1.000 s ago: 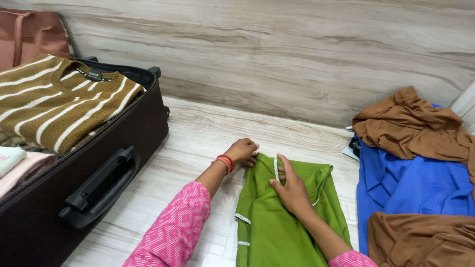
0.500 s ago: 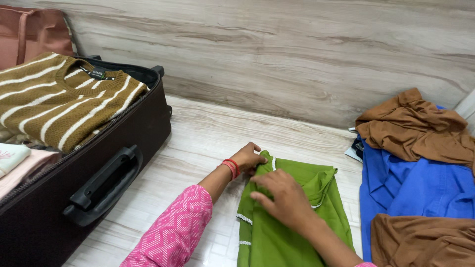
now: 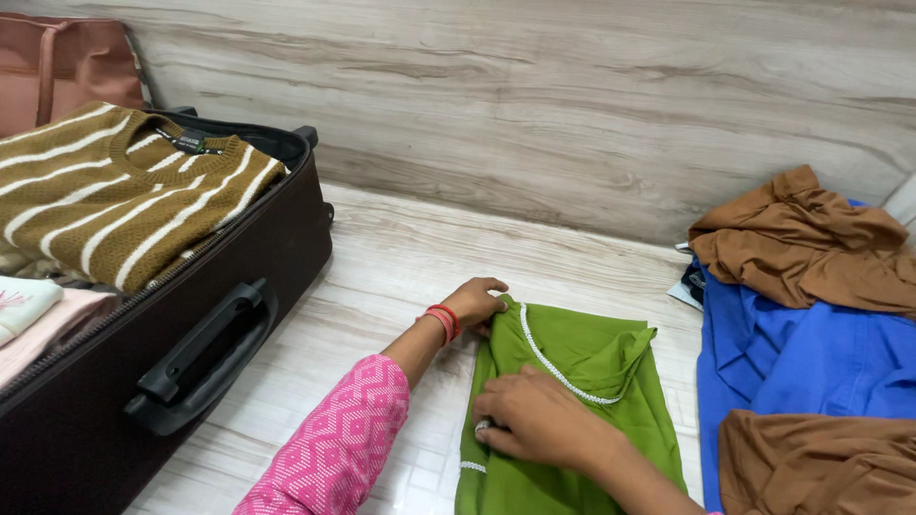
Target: The person folds a green top, a brown pair of pants, and a blue pair of shorts, then places each item into a suitcase.
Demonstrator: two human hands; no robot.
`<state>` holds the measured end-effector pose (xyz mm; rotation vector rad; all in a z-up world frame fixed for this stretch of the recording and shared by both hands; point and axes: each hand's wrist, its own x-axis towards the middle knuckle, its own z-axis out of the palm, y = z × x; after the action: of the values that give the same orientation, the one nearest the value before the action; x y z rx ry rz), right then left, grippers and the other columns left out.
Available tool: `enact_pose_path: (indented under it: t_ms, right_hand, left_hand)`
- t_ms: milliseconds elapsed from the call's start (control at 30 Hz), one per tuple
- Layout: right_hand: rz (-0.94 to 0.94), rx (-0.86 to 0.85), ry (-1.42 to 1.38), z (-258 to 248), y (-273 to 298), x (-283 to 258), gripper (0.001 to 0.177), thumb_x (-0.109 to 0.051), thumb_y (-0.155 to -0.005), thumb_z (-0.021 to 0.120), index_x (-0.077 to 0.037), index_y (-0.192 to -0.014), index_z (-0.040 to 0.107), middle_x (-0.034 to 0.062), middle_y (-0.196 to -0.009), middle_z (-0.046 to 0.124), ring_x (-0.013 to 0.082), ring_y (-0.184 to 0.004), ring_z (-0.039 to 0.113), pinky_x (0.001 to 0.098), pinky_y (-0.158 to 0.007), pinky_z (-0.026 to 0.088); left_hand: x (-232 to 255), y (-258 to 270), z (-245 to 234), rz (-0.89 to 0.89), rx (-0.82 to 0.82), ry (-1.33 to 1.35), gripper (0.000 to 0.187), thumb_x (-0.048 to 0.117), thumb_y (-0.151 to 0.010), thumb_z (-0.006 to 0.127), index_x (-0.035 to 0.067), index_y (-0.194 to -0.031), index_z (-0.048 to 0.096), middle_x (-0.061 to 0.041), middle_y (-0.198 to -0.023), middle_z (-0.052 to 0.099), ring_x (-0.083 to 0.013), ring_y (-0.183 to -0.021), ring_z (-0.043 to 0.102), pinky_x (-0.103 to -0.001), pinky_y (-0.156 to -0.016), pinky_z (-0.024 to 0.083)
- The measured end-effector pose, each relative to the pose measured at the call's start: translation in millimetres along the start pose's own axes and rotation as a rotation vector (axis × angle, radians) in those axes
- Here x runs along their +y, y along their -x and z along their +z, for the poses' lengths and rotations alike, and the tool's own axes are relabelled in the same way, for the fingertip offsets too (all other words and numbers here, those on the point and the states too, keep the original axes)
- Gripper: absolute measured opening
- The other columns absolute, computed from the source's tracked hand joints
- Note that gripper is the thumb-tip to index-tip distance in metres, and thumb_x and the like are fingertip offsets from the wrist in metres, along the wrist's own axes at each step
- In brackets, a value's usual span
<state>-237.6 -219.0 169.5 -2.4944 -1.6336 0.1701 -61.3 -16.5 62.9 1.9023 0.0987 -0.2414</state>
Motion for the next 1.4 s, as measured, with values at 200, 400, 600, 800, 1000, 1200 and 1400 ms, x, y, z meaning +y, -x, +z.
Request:
enact_pose_path:
  t_ms: [200, 400, 600, 800, 1000, 1200, 1400]
  right_hand:
    - [0.117, -0.018, -0.264, -5, -2, -11, 0.049, -0.034, -0.085, 0.073, -0.018, -0.13, 0.064, 0.0077, -0.106, 0.073, 0.0302, -0.093, 0.069, 0.0444, -0.086, 0.052]
    - [0.492, 0.299, -0.034, -43, 37, 102, 0.027, -0.023, -0.091, 0.067, -0.023, -0.117, 0.073, 0.0052, -0.107, 0.078, 0.027, -0.096, 0.075, 0.0418, -0.085, 0.06]
    - [0.769, 0.189, 0.307, -18, 87, 191, 0.064, -0.007, -0.069, 0.079, -0.029, -0.129, 0.071, 0.0016, -0.128, 0.065, 0.0288, -0.116, 0.059, 0.043, -0.087, 0.054]
    - [0.624, 0.429, -0.214, -8, 92, 236, 0.033, -0.02, -0.079, 0.084, -0.008, -0.109, 0.078, 0.0068, -0.106, 0.079, 0.0208, -0.101, 0.074, 0.0355, -0.088, 0.056]
    - [0.57, 0.714, -0.881, -12, 79, 224, 0.031, -0.015, -0.088, 0.071, -0.009, -0.117, 0.069, 0.0011, -0.098, 0.077, 0.0116, -0.087, 0.07, 0.0298, -0.074, 0.055]
    - [0.645, 0.604, -1.075, -2, 83, 240, 0.016, -0.023, -0.097, 0.063, -0.009, -0.102, 0.068, -0.0019, -0.092, 0.074, 0.0078, -0.085, 0.069, 0.0261, -0.076, 0.055]
    - [0.576, 0.661, -1.396, 11, 74, 241, 0.007, -0.021, -0.102, 0.064, -0.015, -0.104, 0.062, -0.0019, -0.09, 0.068, 0.0113, -0.078, 0.062, 0.0263, -0.066, 0.049]
  left_hand:
    - [9, 15, -2, 0.007, 0.104, -0.049, 0.047, 0.018, -0.091, 0.069, 0.008, -0.137, 0.061, -0.014, -0.103, 0.073, -0.0267, -0.085, 0.075, -0.041, -0.066, 0.066]
    - [49, 66, 15, 0.709, 0.687, -0.65, 0.038, 0.025, -0.085, 0.071, 0.006, -0.118, 0.067, -0.018, -0.11, 0.07, -0.0384, -0.102, 0.065, -0.05, -0.087, 0.048]
    - [92, 100, 115, 0.551, 0.084, -0.523, 0.047, 0.046, -0.095, 0.064, 0.006, -0.119, 0.069, -0.014, -0.12, 0.073, -0.0323, -0.113, 0.068, -0.046, -0.097, 0.053]
    - [95, 87, 157, 0.674, 0.233, -0.378, 0.085, 0.051, -0.071, 0.08, -0.002, -0.131, 0.052, -0.028, -0.119, 0.064, -0.043, -0.107, 0.063, -0.052, -0.085, 0.05]
    - [99, 55, 150, 0.36, 0.187, -0.201, 0.039, 0.04, -0.089, 0.06, 0.009, -0.108, 0.074, -0.019, -0.096, 0.075, -0.0383, -0.094, 0.071, -0.048, -0.081, 0.055]
    - [95, 44, 121, 0.27, 0.158, -0.268, 0.032, 0.033, -0.082, 0.063, 0.011, -0.102, 0.074, -0.016, -0.091, 0.075, -0.0334, -0.086, 0.074, -0.044, -0.077, 0.055]
    - [85, 19, 122, 0.363, 0.04, -0.199, 0.023, 0.021, -0.086, 0.069, 0.005, -0.101, 0.075, -0.015, -0.087, 0.075, -0.0295, -0.085, 0.074, -0.041, -0.077, 0.056]
